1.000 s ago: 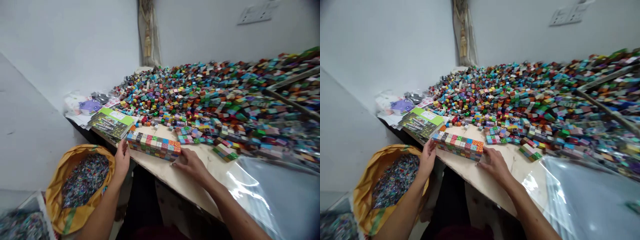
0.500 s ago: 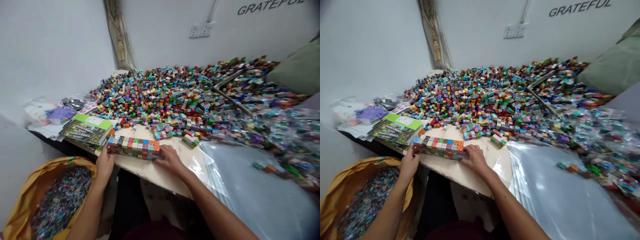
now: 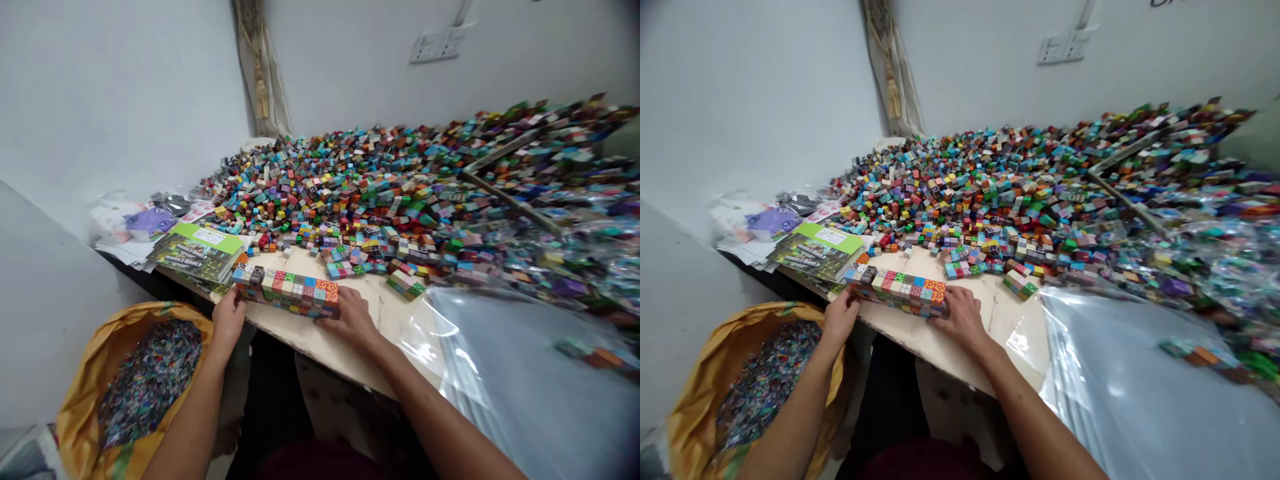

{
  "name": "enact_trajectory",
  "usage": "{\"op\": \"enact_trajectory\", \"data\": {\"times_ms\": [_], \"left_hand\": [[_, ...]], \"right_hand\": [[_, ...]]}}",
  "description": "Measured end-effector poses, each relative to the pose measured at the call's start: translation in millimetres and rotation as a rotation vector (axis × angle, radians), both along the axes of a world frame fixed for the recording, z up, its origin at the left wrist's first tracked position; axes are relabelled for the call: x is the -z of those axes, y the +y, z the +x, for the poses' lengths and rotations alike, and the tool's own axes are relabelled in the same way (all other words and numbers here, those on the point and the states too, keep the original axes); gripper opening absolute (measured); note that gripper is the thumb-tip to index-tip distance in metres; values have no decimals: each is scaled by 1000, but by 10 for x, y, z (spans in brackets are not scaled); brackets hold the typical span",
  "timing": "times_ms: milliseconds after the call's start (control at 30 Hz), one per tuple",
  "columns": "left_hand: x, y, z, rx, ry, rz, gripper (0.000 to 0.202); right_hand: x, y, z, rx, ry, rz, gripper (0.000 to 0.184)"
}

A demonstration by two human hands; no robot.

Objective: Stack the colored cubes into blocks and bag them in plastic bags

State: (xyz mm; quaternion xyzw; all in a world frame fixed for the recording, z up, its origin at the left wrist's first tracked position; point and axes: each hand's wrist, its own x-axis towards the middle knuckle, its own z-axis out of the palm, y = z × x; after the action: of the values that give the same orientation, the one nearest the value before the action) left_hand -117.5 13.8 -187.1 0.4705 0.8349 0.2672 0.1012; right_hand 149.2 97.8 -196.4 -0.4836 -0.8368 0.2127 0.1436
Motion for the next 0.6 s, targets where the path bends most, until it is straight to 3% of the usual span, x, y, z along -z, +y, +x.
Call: {"op": "enact_trajectory", "data": {"times_ms": [233,400,600], "left_hand": [[51,-14,-64,-8,-68,60,35],[22,-18,-110,6,-116,93,38],[-19,91,46,52,-152,116,38]], "right_hand": [[115,50,-80,11,59,13,55],[69,71,-61,-29,94,8,54],[39,90,101,-4,93,-12,52]]}}
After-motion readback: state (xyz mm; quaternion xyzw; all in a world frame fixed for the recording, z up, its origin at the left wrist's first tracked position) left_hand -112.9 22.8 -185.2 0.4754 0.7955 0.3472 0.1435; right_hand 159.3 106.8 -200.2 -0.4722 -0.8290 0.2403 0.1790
